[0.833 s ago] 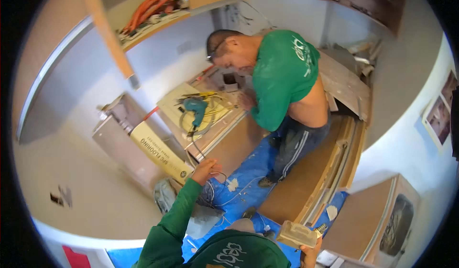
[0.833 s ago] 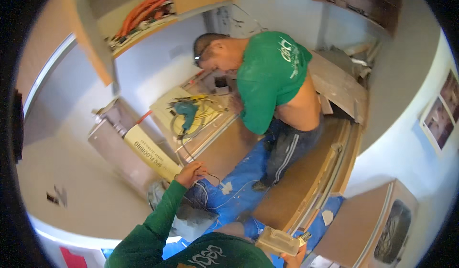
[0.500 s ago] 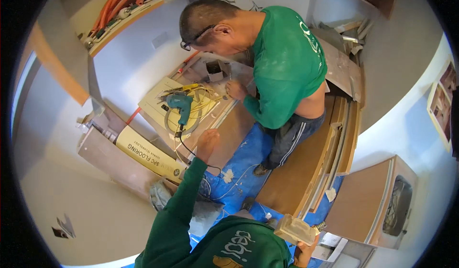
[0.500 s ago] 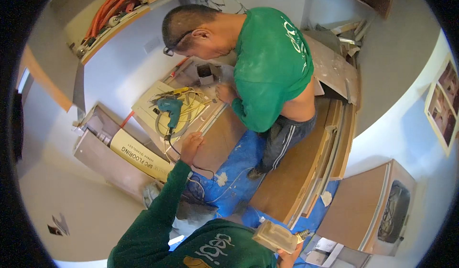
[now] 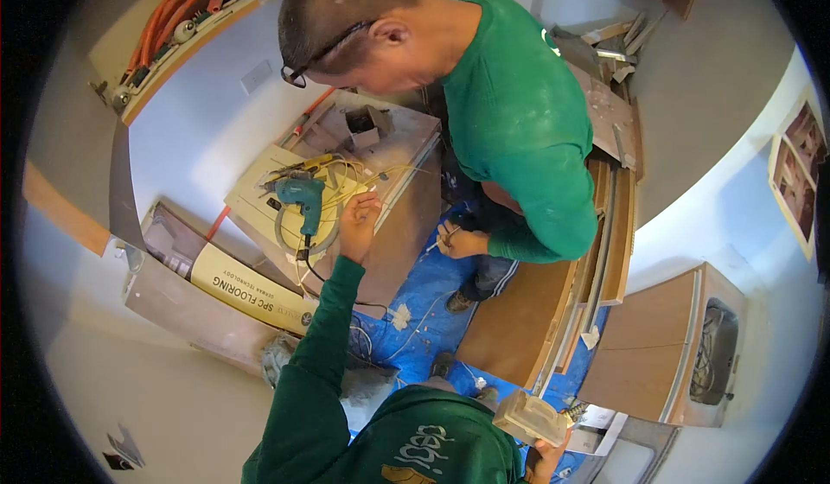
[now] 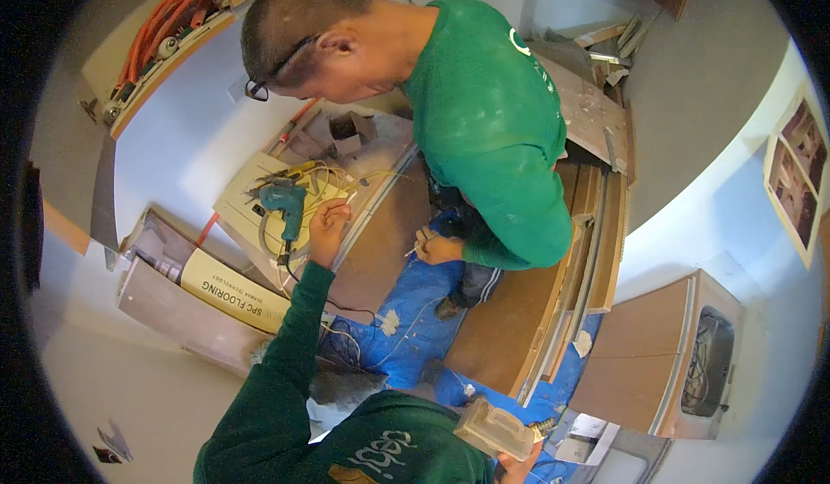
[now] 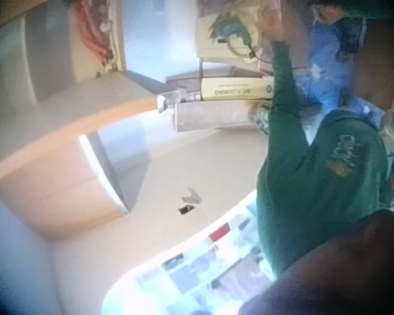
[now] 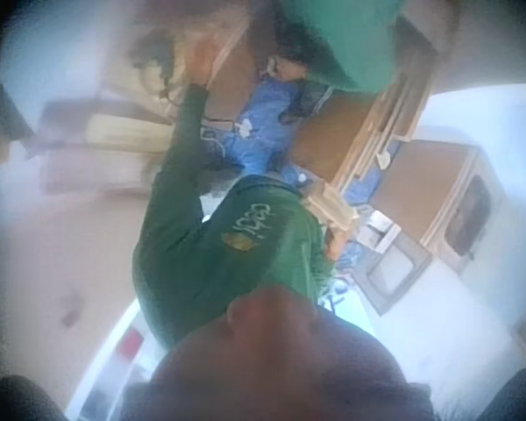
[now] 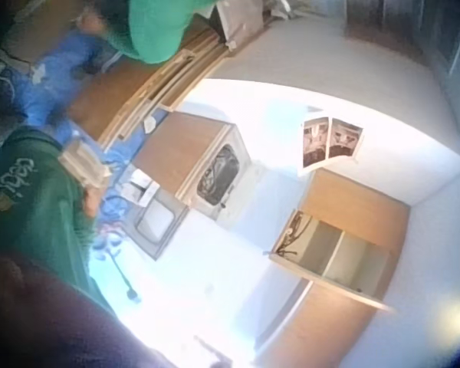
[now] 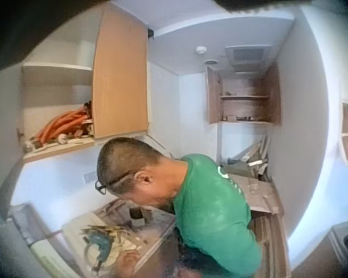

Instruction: The person picks up a metal bracket and a roll of tape, applies tape to the bracket by hand, and then picks up a power tool.

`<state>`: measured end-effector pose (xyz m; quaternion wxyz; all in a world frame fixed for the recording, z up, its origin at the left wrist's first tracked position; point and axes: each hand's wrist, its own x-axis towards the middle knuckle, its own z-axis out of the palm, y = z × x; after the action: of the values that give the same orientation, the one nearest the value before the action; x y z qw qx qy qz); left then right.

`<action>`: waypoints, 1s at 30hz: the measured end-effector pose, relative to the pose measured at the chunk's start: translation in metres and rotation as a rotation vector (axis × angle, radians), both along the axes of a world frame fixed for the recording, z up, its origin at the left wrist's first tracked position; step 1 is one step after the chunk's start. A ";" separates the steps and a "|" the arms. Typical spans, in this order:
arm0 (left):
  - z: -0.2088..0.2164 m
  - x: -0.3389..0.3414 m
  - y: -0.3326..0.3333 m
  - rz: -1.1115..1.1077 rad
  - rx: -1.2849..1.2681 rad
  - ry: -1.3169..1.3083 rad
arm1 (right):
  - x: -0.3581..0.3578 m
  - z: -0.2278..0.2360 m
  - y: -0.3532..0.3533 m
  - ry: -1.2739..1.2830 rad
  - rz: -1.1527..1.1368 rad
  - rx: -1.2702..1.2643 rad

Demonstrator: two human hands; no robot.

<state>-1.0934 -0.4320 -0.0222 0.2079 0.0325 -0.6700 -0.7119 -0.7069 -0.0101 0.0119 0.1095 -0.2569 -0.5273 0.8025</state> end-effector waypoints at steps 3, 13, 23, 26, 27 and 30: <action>-0.014 0.004 -0.002 -0.040 -0.077 -0.032 | 0.001 0.000 -0.002 -0.008 0.001 0.002; -0.056 -0.032 0.022 -0.117 -0.440 -0.333 | -0.005 -0.003 -0.007 -0.045 0.062 0.032; -0.214 -0.045 0.070 -0.226 -0.698 -0.357 | 0.011 0.015 -0.020 -0.126 -0.027 0.074; -0.201 -0.032 0.073 -0.238 -0.694 -0.323 | 0.017 0.013 -0.021 -0.102 -0.080 0.038; -0.192 -0.019 0.068 -0.200 -0.745 -0.343 | 0.016 0.011 -0.024 -0.105 -0.083 0.030; -0.160 0.024 0.074 -0.173 -0.650 -0.501 | 0.020 0.006 -0.024 -0.098 -0.111 0.018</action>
<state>-1.0689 -0.3581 -0.1820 -0.0226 0.0812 -0.8900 -0.4481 -0.6867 -0.0340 0.0182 0.1303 -0.3237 -0.5240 0.7769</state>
